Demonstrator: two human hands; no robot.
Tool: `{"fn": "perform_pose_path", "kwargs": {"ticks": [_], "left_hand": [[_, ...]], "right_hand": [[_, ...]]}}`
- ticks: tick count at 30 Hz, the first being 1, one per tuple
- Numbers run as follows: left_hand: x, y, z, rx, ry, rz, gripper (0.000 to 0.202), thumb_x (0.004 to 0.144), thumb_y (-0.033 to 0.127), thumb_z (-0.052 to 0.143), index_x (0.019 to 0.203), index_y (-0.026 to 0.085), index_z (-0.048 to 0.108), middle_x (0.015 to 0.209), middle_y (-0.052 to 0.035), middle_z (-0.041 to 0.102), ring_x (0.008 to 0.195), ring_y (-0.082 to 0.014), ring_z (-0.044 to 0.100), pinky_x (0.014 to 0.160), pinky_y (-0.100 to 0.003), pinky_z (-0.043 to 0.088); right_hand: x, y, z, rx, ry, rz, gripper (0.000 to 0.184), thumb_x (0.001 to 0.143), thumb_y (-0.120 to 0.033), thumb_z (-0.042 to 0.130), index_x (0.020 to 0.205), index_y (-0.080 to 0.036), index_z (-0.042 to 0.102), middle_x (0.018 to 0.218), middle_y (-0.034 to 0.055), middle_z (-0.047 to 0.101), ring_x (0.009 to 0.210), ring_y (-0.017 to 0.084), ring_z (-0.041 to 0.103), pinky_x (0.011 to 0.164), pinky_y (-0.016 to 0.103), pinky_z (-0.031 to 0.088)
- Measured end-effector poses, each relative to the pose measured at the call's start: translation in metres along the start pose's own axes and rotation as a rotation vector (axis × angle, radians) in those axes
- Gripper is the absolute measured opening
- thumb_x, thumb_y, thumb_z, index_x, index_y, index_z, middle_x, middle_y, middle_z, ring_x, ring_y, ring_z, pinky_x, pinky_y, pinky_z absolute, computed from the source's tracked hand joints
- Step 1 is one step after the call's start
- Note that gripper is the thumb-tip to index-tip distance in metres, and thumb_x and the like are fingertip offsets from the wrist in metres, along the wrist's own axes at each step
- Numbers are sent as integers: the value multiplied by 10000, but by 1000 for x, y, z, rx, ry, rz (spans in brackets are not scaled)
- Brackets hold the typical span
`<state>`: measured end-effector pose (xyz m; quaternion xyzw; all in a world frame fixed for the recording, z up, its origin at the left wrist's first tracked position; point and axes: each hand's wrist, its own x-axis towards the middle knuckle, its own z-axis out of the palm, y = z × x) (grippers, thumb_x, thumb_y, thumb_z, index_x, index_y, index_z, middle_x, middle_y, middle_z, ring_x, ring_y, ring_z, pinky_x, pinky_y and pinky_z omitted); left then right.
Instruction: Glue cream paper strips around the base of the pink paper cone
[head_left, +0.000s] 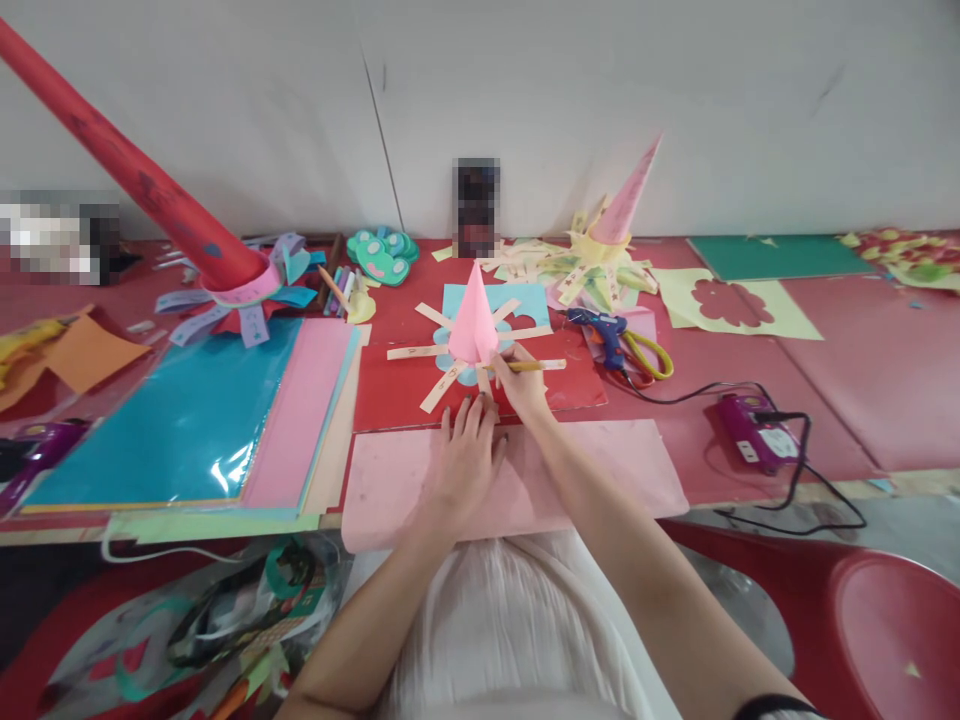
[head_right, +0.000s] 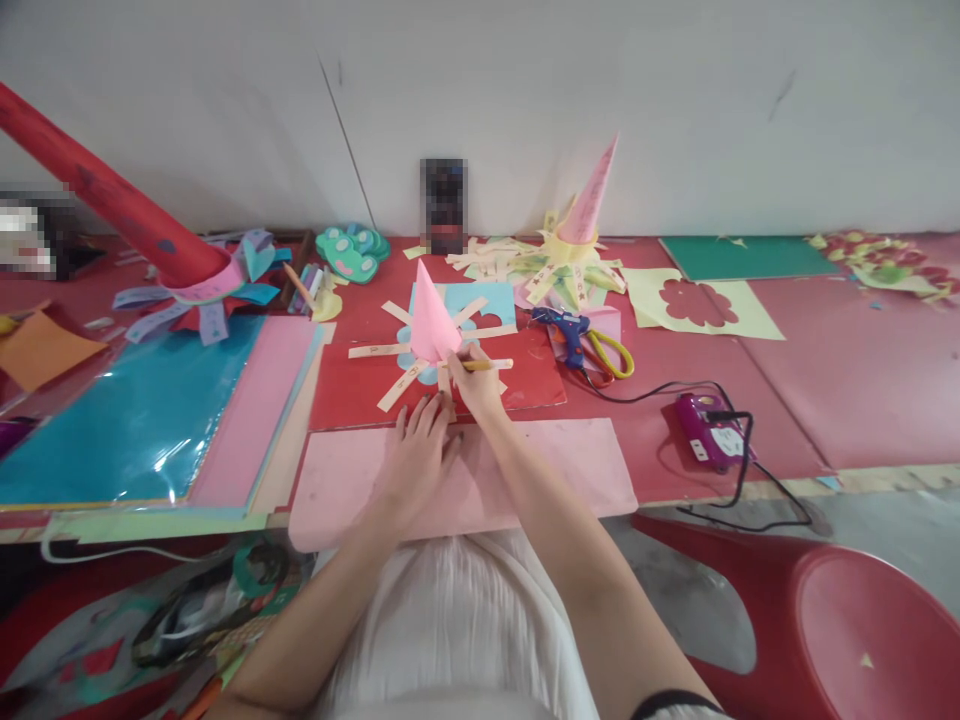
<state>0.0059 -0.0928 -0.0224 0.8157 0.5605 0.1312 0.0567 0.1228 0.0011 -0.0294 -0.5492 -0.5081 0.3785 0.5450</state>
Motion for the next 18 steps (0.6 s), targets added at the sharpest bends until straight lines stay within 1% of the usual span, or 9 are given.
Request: {"fn": "perform_pose_path", "kwargs": {"ticks": [6, 10, 13, 18], "left_hand": [[1, 1, -2, -3, -13, -4, 434, 941, 275, 398, 1337, 115, 473, 1395, -141, 492, 1320, -291, 416, 1105, -517, 303], [1, 1, -2, 4, 1, -5, 443, 934, 273, 413, 1344, 116, 465, 1383, -142, 504, 1322, -289, 415, 1111, -518, 295], [1, 1, -2, 4, -3, 7, 436, 933, 271, 415, 1337, 119, 472, 1395, -139, 493, 1325, -287, 412, 1114, -521, 290], [1, 2, -4, -10, -14, 2, 409, 935, 265, 408, 1314, 136, 495, 1397, -134, 491, 1334, -285, 401, 1115, -527, 289]], "right_hand": [[0, 5, 0, 20, -7, 2, 368, 793, -531, 567, 646, -234, 408, 451, -93, 426, 408, 88, 451, 482, 236, 375], [1, 8, 0, 43, -16, 2, 386, 793, -536, 566, 635, -235, 385, 447, -94, 424, 399, 85, 448, 480, 236, 385], [1, 6, 0, 49, -5, 6, 386, 788, -539, 573, 640, -236, 384, 436, -98, 412, 398, 89, 458, 484, 237, 394], [1, -2, 0, 49, 25, 28, 401, 760, -577, 582, 659, -233, 404, 464, -91, 429, 437, 102, 522, 466, 228, 386]]}}
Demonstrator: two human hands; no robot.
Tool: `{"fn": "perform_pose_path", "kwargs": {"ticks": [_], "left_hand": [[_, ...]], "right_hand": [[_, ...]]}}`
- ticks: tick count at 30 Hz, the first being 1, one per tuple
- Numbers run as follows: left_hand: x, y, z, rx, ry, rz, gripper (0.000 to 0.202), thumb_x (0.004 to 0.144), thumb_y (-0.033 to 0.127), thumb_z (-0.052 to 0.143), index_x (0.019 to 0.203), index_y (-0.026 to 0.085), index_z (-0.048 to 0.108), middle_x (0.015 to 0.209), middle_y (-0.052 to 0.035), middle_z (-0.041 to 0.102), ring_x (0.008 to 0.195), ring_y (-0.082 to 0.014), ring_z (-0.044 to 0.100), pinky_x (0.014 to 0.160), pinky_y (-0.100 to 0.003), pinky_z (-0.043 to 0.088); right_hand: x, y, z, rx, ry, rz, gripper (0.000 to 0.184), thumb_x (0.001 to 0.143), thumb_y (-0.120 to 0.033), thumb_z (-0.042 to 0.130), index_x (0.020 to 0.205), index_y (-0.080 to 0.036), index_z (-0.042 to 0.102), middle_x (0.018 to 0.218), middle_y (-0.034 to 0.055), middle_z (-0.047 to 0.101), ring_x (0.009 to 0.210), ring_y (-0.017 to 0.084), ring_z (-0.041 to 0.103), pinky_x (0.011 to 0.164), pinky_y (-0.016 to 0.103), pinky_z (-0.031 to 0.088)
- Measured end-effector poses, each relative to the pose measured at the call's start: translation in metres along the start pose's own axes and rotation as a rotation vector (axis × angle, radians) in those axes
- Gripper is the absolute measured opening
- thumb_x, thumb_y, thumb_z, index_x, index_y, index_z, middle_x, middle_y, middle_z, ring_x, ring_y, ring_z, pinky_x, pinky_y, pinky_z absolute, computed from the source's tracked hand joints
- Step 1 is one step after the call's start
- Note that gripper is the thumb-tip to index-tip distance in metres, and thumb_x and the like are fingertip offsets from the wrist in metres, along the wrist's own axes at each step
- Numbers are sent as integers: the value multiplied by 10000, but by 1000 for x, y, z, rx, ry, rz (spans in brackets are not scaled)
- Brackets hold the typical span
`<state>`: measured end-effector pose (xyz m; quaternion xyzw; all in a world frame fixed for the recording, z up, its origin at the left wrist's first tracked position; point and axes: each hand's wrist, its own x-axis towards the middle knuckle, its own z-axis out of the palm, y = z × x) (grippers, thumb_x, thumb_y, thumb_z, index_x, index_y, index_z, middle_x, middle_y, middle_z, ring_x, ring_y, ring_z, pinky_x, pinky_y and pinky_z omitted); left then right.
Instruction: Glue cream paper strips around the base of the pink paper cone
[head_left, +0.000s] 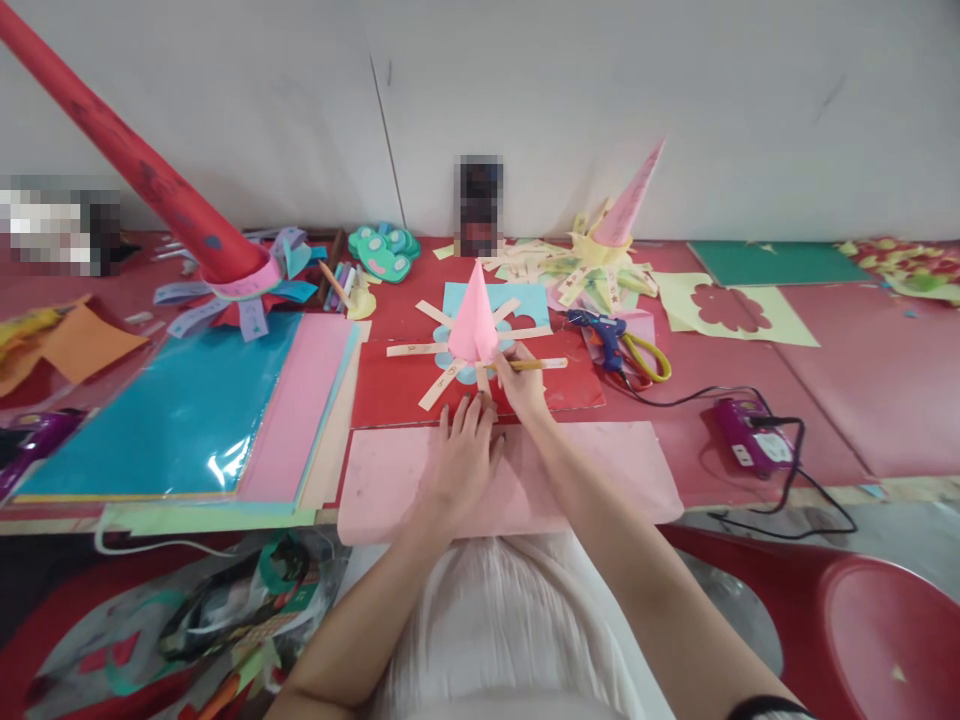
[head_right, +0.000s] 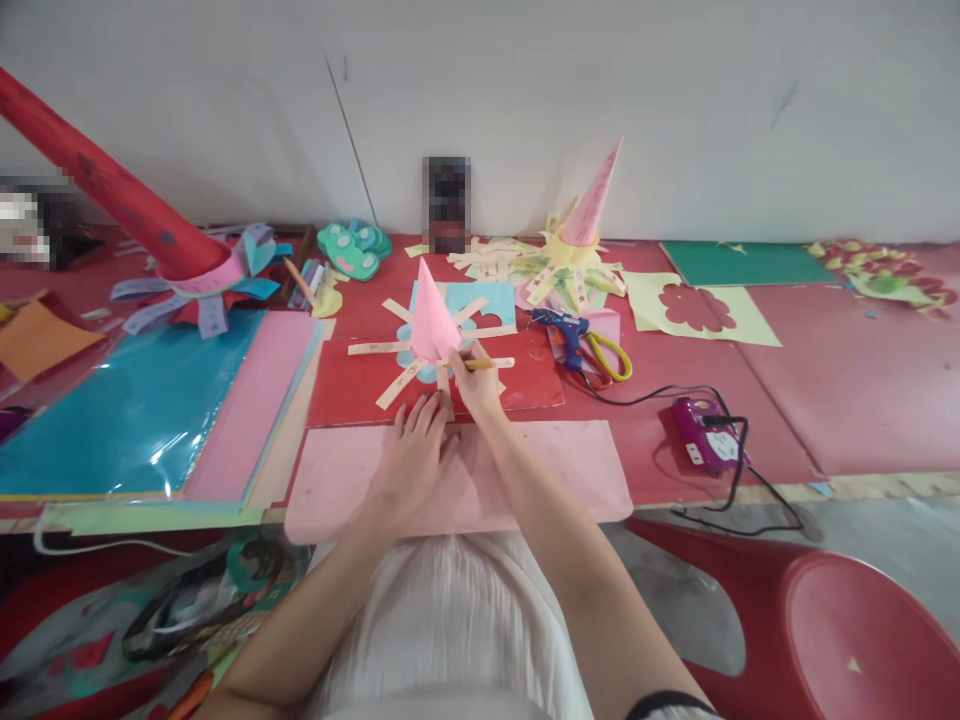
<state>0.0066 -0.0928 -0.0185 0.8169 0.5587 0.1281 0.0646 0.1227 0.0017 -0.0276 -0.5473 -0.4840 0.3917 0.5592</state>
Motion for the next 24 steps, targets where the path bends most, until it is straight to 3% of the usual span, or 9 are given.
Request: {"fn": "perform_pose_path", "kwargs": {"ticks": [14, 24], "left_hand": [[0, -1, 2, 0, 10, 9, 441, 942, 275, 381, 1353, 137, 457, 1418, -127, 473, 1336, -293, 396, 1115, -528, 279], [0, -1, 1, -9, 7, 13, 438, 941, 258, 381, 1357, 139, 455, 1416, -133, 473, 1335, -287, 399, 1116, -528, 280]], "right_hand": [[-5, -5, 0, -90, -18, -84, 334, 773, -478, 596, 637, -232, 416, 498, -79, 447, 444, 84, 429, 489, 235, 359], [-6, 0, 1, -205, -4, -116, 391, 805, -487, 511, 571, -235, 324, 446, -78, 352, 449, 90, 351, 493, 237, 324]]}}
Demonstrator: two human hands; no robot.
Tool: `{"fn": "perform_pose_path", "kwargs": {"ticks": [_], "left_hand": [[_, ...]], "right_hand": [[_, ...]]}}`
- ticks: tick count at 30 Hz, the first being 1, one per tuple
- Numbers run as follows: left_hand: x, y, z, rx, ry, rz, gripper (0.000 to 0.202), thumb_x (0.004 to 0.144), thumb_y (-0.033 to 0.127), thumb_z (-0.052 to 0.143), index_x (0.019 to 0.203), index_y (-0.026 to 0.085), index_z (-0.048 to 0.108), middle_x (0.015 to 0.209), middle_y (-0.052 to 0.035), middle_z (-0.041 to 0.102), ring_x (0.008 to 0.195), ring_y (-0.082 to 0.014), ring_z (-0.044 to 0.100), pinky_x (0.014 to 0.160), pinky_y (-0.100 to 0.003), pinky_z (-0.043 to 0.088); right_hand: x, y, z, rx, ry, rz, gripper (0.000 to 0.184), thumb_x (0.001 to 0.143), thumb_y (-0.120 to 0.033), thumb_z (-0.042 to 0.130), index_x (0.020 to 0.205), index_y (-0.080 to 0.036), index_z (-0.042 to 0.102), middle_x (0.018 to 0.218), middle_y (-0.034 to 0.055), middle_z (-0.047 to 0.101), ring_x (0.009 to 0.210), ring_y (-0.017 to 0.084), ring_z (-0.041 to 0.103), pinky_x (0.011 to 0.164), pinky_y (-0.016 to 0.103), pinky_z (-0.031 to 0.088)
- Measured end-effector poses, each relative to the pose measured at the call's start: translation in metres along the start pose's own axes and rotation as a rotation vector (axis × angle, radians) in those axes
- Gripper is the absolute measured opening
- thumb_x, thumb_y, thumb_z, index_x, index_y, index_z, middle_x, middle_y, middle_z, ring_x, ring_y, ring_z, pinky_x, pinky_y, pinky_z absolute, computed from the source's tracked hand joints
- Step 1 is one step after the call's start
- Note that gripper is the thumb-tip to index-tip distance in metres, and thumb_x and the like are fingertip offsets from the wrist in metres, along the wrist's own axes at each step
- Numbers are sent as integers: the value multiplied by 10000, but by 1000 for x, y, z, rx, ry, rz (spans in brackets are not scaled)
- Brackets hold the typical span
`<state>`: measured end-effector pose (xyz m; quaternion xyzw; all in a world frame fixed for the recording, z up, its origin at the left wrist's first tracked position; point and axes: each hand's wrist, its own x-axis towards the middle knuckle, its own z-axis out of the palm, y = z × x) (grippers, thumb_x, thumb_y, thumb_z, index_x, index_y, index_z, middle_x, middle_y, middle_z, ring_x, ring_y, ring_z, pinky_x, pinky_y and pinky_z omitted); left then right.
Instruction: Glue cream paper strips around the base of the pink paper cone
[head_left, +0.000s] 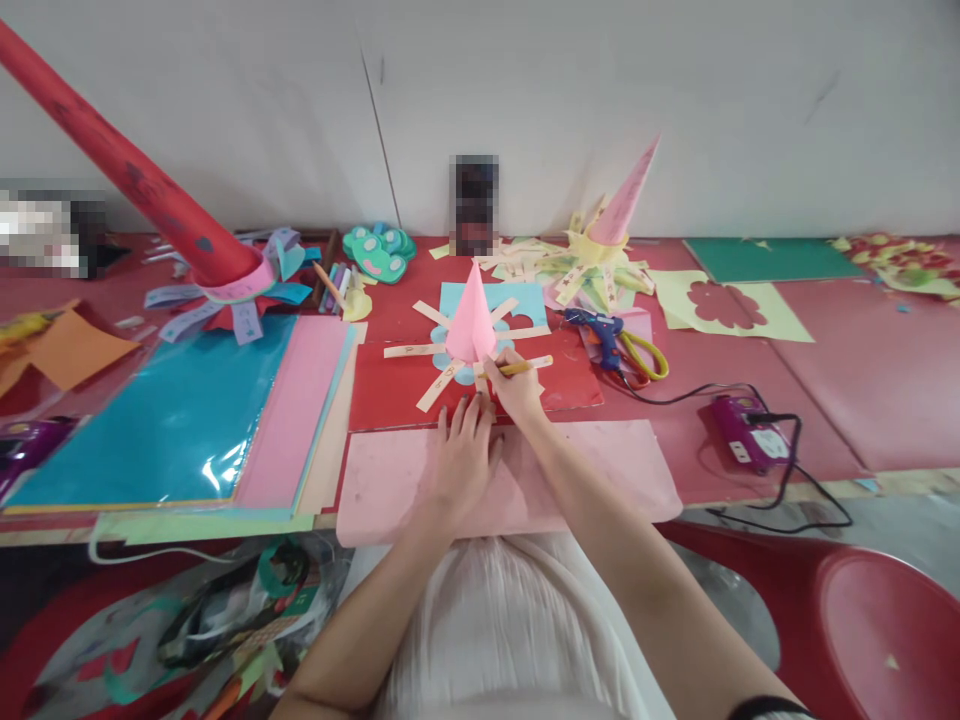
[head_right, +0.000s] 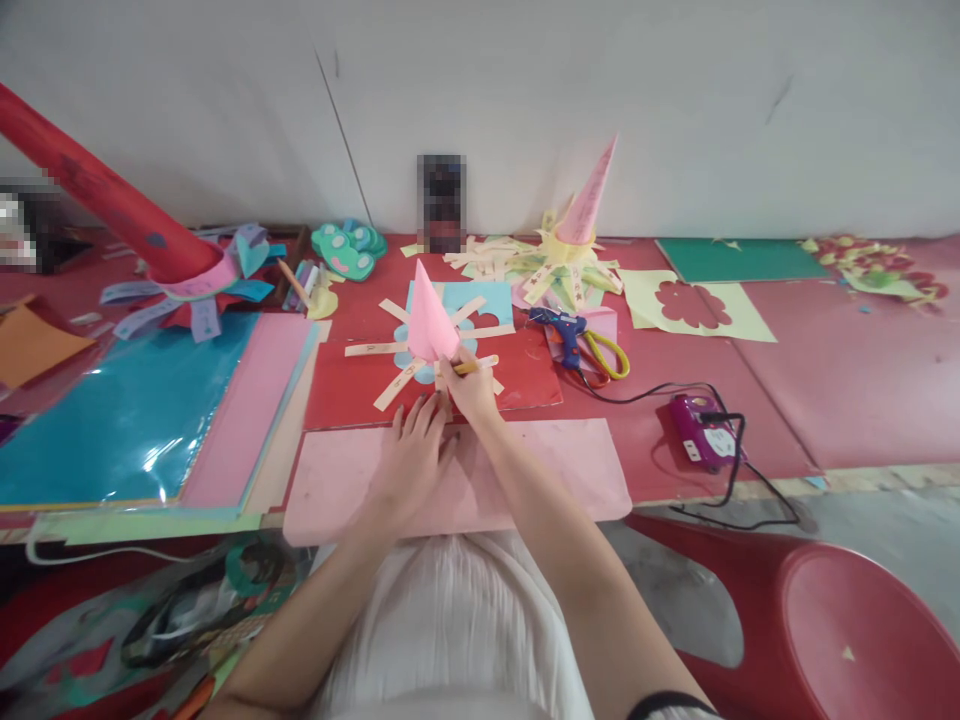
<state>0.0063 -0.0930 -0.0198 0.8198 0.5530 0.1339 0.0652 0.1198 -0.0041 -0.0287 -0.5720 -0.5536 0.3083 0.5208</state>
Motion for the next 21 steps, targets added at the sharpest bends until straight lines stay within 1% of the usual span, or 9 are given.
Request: {"fn": "perform_pose_path", "kwargs": {"ticks": [6, 11, 14, 18, 21], "left_hand": [[0, 0, -1, 5, 2, -11, 438, 943, 269, 379, 1352, 132, 459, 1408, -136, 479, 1334, -288, 399, 1117, -522, 284], [0, 0, 0, 8, -5, -11, 447, 948, 278, 374, 1361, 122, 446, 1413, -136, 474, 1328, -290, 408, 1112, -514, 288], [1, 0, 1, 7, -2, -17, 447, 946, 273, 380, 1359, 116, 447, 1399, -138, 490, 1326, -284, 411, 1117, -512, 282], [1, -1, 2, 16, -1, -2, 465, 945, 266, 375, 1379, 106, 421, 1420, -137, 467, 1336, -285, 396, 1120, -517, 276], [0, 0, 2, 24, 7, -5, 474, 943, 265, 378, 1390, 108, 407, 1413, -147, 471, 1338, -287, 394, 1122, -518, 273]], "right_hand": [[1, -1, -1, -18, 17, -33, 379, 808, -482, 500, 575, -236, 330, 474, -68, 364, 471, 95, 365, 505, 236, 330], [1, 1, -1, -69, 48, -37, 341, 823, -432, 495, 588, -235, 346, 485, -71, 382, 471, 94, 354, 515, 236, 325], [1, 0, -1, -77, 31, -28, 332, 812, -415, 502, 584, -234, 343, 492, -70, 384, 473, 94, 355, 505, 232, 314], [1, -2, -1, -64, -13, -19, 320, 796, -382, 509, 572, -233, 335, 479, -73, 361, 470, 94, 350, 497, 230, 310], [2, -3, -1, -86, -8, 10, 306, 765, -339, 520, 556, -233, 324, 468, -74, 347, 466, 93, 332, 486, 229, 301]]}}
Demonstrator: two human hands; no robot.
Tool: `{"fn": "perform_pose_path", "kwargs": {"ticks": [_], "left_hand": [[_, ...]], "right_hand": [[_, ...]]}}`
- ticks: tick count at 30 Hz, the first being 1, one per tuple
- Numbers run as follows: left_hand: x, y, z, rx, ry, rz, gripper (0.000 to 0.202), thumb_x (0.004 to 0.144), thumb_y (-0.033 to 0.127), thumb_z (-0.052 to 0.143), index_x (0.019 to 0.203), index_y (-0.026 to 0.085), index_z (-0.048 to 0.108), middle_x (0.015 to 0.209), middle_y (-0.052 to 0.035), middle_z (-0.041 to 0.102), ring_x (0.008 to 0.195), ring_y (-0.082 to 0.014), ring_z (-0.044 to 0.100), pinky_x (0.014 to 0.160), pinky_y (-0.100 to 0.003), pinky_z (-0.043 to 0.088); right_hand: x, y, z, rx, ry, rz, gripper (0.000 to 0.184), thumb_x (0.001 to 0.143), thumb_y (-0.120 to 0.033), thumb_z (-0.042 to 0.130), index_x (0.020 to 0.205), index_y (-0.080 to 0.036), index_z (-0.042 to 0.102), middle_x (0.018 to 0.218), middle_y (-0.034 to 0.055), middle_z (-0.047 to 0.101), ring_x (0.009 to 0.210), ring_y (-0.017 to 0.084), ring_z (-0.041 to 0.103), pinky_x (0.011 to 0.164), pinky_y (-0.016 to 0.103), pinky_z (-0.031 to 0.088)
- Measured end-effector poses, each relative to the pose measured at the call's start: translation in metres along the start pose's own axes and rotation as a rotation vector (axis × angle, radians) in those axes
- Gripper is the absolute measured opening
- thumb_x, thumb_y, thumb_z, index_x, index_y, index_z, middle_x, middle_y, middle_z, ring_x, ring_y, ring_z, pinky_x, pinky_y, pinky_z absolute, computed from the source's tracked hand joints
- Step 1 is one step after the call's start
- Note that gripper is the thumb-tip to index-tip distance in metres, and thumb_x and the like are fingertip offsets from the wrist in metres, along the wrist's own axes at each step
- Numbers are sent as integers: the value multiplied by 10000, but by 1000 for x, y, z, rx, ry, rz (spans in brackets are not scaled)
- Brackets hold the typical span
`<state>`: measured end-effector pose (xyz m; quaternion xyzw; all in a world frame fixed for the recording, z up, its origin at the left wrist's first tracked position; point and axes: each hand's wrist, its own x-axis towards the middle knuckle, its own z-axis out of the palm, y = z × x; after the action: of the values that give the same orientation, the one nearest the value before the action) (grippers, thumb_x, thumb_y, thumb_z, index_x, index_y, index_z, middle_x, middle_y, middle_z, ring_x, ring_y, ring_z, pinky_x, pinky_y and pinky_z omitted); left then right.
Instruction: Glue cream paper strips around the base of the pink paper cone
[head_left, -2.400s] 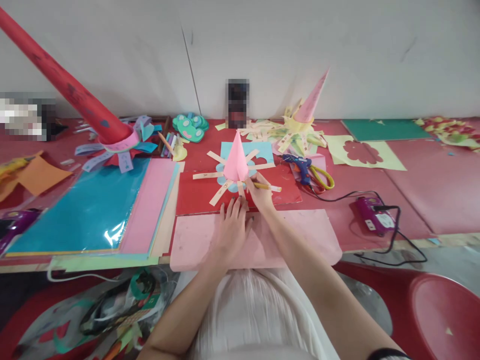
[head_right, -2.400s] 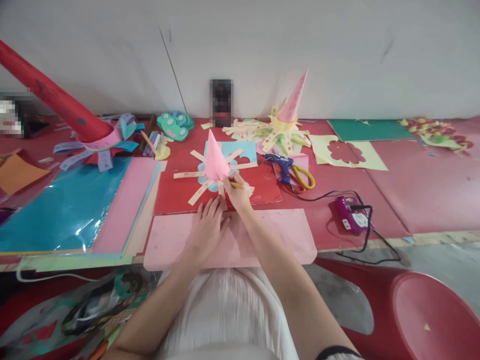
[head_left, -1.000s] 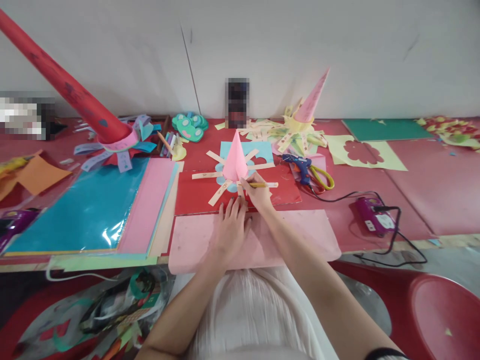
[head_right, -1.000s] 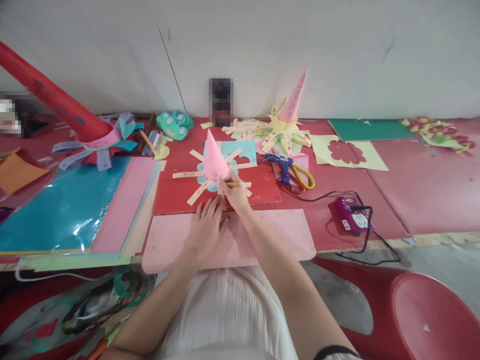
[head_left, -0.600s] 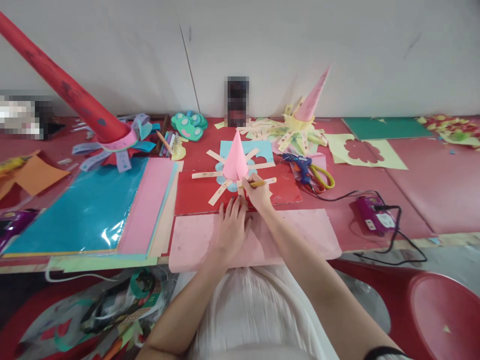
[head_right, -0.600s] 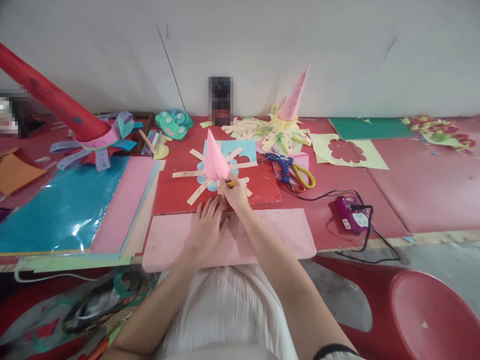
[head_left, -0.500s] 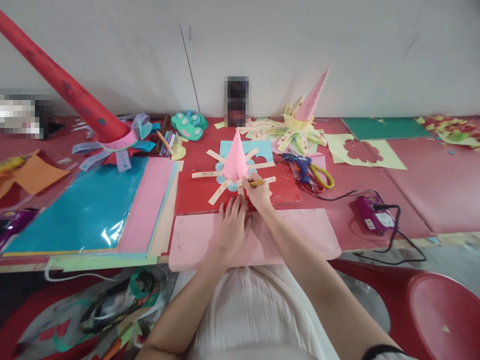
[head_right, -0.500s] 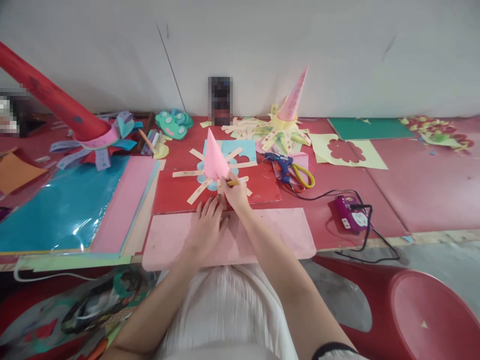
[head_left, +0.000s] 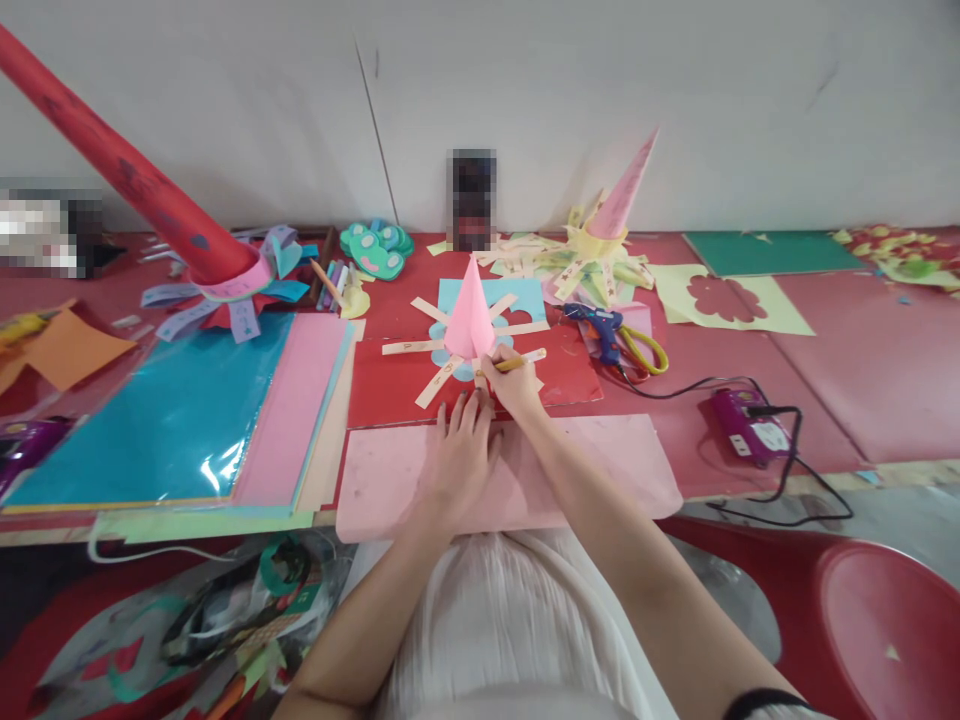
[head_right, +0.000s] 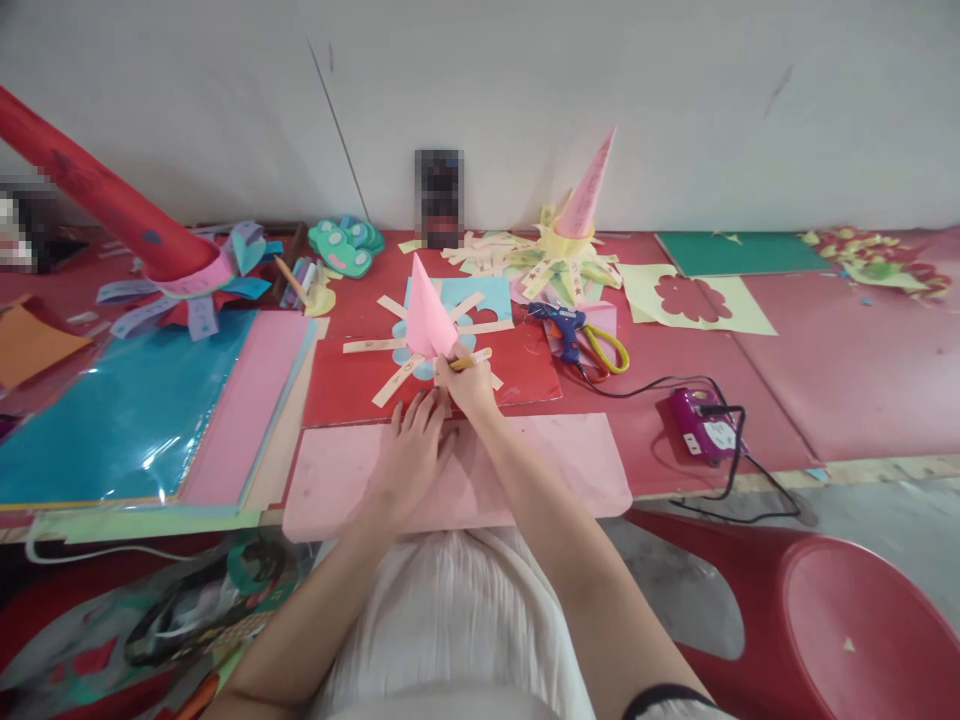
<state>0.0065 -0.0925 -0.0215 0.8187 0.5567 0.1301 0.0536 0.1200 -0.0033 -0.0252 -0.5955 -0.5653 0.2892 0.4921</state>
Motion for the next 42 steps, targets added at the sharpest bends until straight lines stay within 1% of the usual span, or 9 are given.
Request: {"fn": "perform_pose_path", "kwargs": {"ticks": [4, 10, 17, 26, 30, 33, 36, 39, 42], "left_hand": [[-1, 0, 0, 2, -1, -1, 472, 944, 273, 381, 1384, 104, 415, 1403, -158, 477, 1336, -295, 397, 1116, -525, 282], [-2, -2, -1, -20, 2, 11, 446, 948, 260, 370, 1373, 134, 426, 1426, -149, 453, 1340, -294, 391, 1106, -540, 292], [-2, -1, -1, -10, 10, 5, 473, 947, 272, 383, 1389, 104, 397, 1417, -178, 452, 1326, -289, 412, 1110, -522, 293], [-1, 0, -3, -11, -4, -1, 470, 952, 276, 374, 1387, 102, 401, 1412, -173, 459, 1332, -287, 403, 1112, -518, 284], [-1, 0, -2, -2, 0, -8, 461, 954, 278, 373, 1378, 103, 412, 1410, -173, 463, 1329, -286, 407, 1109, -519, 287], [-1, 0, -3, -1, -2, -5, 461, 950, 272, 382, 1378, 104, 411, 1409, -171, 466, 1321, -283, 420, 1106, -516, 296], [-2, -1, -3, -10, 7, -4, 445, 944, 269, 398, 1364, 125, 436, 1416, -154, 465, 1324, -279, 419, 1109, -514, 299], [-2, -1, -4, -30, 1, 16, 409, 944, 252, 401, 1333, 153, 480, 1433, -114, 458, 1351, -280, 382, 1116, -521, 292], [-2, -1, -6, -58, -26, 66, 379, 947, 217, 384, 1300, 177, 517, 1431, -66, 472, 1364, -266, 364, 1136, -525, 264]], "right_hand": [[0, 0, 0, -33, 51, 39, 303, 751, -324, 512, 547, -232, 307, 459, -81, 326, 462, 87, 310, 491, 226, 294], [-3, -6, -6, 8, 154, -2, 350, 788, -424, 473, 559, -230, 294, 479, -80, 335, 475, 77, 313, 510, 223, 294], [-7, -4, -6, -92, 43, 46, 399, 781, -485, 479, 542, -225, 294, 457, -74, 327, 454, 79, 299, 477, 224, 261], [-6, -7, -5, -139, 17, 45, 352, 755, -435, 478, 532, -226, 304, 441, -71, 349, 444, 86, 328, 475, 224, 273], [-7, -7, -5, -149, 1, 68, 319, 731, -372, 496, 521, -225, 306, 439, -73, 359, 442, 85, 339, 459, 219, 264], [-5, -5, -6, -115, 47, 51, 323, 732, -340, 501, 517, -225, 288, 435, -78, 334, 438, 80, 344, 466, 216, 275], [-1, -2, -12, 3, 129, 38, 325, 784, -374, 494, 554, -229, 316, 449, -80, 364, 447, 84, 414, 484, 212, 324], [5, 2, -22, 118, 236, 55, 290, 837, -432, 479, 643, -226, 413, 503, -66, 466, 480, 98, 498, 518, 222, 399], [8, 5, -29, 119, 335, 77, 246, 839, -455, 500, 778, -217, 508, 558, -52, 531, 519, 113, 551, 570, 245, 457]]}}
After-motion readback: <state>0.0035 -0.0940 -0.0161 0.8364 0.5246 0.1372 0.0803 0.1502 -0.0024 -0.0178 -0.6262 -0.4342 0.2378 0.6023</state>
